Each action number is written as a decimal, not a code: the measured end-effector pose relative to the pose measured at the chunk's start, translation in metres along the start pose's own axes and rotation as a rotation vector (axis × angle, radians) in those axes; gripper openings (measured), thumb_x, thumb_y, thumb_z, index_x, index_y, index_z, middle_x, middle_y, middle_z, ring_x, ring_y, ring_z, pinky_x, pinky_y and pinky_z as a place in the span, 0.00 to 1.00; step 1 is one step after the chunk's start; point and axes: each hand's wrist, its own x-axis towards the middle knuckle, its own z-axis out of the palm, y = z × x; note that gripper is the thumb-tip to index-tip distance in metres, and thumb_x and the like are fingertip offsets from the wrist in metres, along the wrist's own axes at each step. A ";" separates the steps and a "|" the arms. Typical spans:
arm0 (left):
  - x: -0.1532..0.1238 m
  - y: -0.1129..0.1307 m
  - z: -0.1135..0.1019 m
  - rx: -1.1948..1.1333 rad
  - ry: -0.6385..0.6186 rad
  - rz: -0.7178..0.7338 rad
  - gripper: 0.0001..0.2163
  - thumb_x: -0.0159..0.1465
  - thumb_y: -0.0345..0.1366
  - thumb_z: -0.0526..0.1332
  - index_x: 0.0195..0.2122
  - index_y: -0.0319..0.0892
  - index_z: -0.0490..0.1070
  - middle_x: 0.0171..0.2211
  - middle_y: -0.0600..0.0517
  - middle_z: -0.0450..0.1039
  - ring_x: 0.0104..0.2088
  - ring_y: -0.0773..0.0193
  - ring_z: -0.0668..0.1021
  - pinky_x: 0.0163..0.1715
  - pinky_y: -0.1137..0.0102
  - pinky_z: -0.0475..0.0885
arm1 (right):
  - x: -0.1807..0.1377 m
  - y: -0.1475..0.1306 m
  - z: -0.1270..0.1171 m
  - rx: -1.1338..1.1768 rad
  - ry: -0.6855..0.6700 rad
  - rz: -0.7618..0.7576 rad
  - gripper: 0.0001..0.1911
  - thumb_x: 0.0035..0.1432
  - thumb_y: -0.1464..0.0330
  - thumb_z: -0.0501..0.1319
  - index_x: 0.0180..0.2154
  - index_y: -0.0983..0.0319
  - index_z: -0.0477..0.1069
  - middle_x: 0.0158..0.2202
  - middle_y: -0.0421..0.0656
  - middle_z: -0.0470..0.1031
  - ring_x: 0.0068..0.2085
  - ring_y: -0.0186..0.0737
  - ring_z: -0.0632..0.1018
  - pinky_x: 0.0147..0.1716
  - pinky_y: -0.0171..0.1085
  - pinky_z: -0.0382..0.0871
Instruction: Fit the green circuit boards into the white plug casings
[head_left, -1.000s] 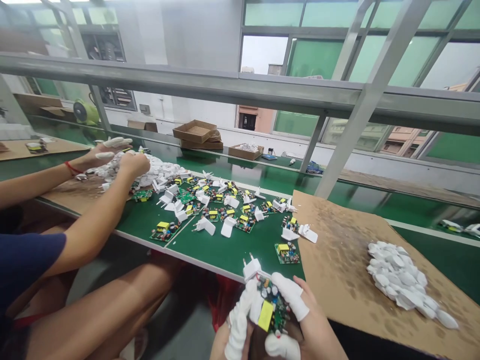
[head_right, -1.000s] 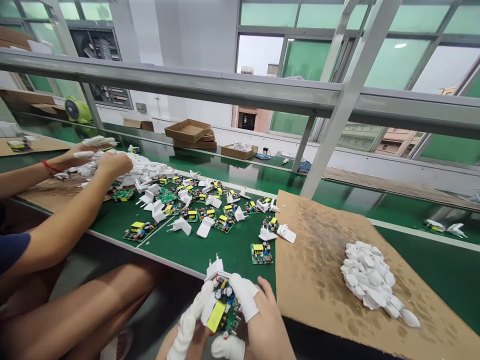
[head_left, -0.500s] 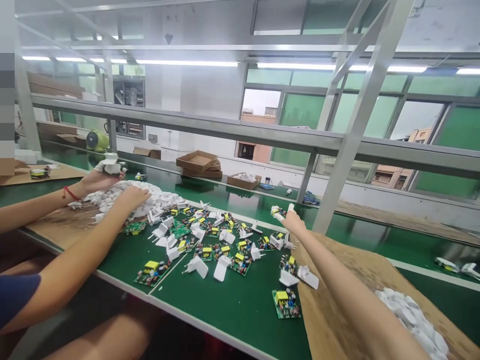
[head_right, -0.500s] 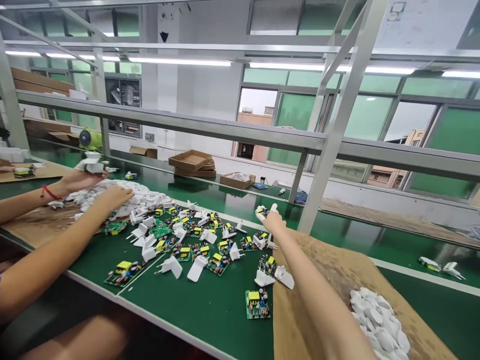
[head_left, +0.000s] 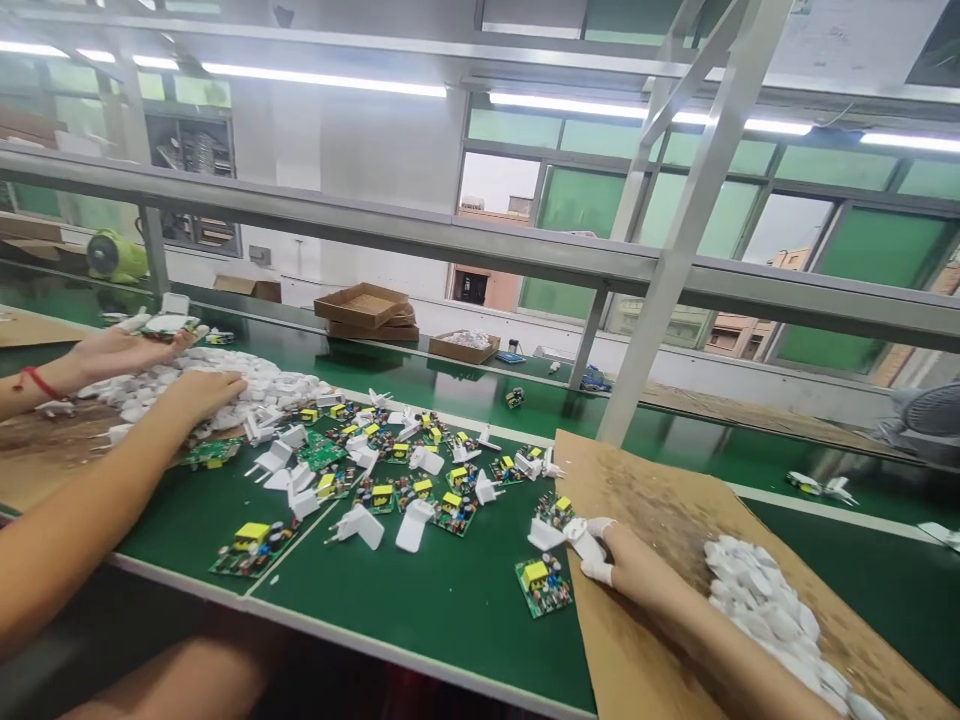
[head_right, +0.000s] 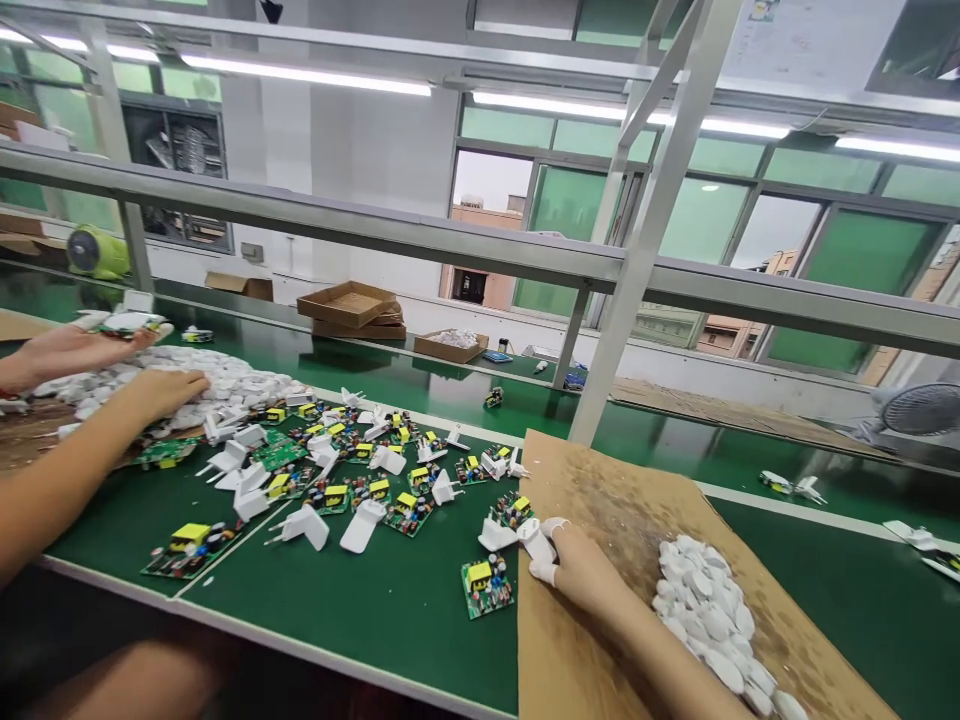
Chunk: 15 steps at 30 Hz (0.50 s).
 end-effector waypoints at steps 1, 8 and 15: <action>0.002 0.000 -0.001 0.024 -0.001 -0.009 0.10 0.44 0.23 0.49 0.14 0.37 0.67 0.39 0.51 0.70 0.49 0.65 0.43 0.45 0.76 0.52 | -0.005 0.000 0.003 0.022 0.032 0.011 0.07 0.44 0.67 0.52 0.27 0.64 0.63 0.30 0.44 0.68 0.32 0.40 0.68 0.31 0.36 0.58; 0.004 0.006 0.003 0.177 -0.028 -0.083 0.10 0.45 0.24 0.49 0.14 0.39 0.66 0.42 0.57 0.67 0.50 0.66 0.43 0.47 0.74 0.52 | -0.027 -0.024 -0.026 0.315 0.106 0.110 0.14 0.49 0.62 0.42 0.18 0.61 0.52 0.16 0.37 0.59 0.22 0.33 0.65 0.25 0.33 0.58; -0.067 0.044 0.047 0.096 -0.127 -0.151 0.16 0.50 0.39 0.45 0.12 0.40 0.63 0.33 0.49 0.73 0.51 0.66 0.46 0.46 0.77 0.55 | -0.082 -0.080 -0.047 0.432 0.008 0.028 0.10 0.44 0.67 0.50 0.16 0.63 0.57 0.16 0.36 0.58 0.21 0.28 0.62 0.21 0.28 0.55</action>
